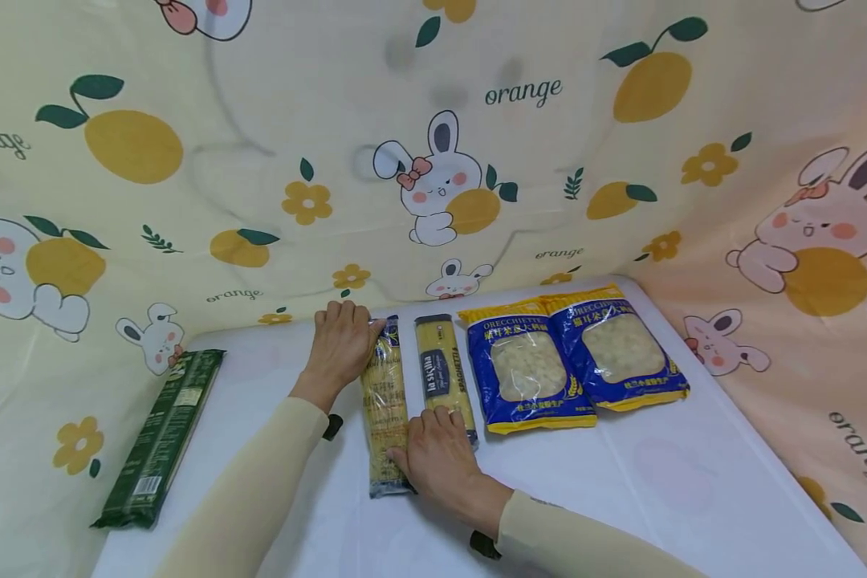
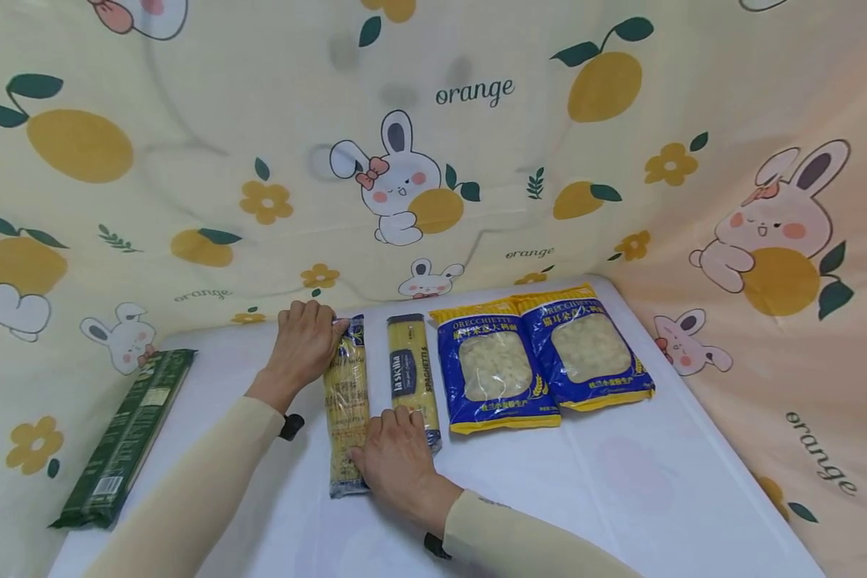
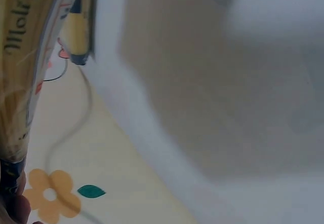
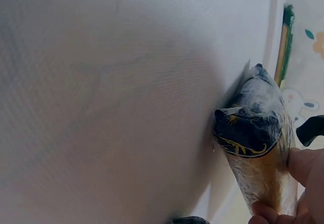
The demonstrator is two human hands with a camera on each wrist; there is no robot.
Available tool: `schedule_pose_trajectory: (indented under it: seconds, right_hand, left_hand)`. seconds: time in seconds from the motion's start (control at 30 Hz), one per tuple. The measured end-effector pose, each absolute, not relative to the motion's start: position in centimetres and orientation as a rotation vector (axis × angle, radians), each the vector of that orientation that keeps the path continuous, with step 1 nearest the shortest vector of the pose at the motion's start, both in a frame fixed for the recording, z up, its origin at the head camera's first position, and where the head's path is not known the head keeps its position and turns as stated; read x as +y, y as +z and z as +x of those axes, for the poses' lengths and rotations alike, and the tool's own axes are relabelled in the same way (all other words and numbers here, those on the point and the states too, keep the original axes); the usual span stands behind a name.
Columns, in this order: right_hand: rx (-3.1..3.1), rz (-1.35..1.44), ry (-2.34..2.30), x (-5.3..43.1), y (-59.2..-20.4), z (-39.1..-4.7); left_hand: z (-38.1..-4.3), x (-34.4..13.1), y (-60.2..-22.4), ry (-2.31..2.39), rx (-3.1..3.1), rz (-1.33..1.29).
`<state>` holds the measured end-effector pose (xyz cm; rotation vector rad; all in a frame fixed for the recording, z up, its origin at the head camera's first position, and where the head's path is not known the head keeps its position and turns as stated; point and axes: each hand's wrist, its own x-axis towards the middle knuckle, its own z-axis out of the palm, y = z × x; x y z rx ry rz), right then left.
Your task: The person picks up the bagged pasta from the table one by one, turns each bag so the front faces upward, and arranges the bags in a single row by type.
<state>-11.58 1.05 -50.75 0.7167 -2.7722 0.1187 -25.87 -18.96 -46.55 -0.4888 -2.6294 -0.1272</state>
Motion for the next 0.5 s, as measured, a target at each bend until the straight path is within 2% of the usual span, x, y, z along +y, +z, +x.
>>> schedule_pose_trajectory:
  seconds: [0.5]
  right_hand:
    - [-2.766,0.707,0.086,1.01,-51.14,-11.85]
  left_hand:
    - [-26.86,-18.72,-47.54,-0.108,-2.753,-0.433]
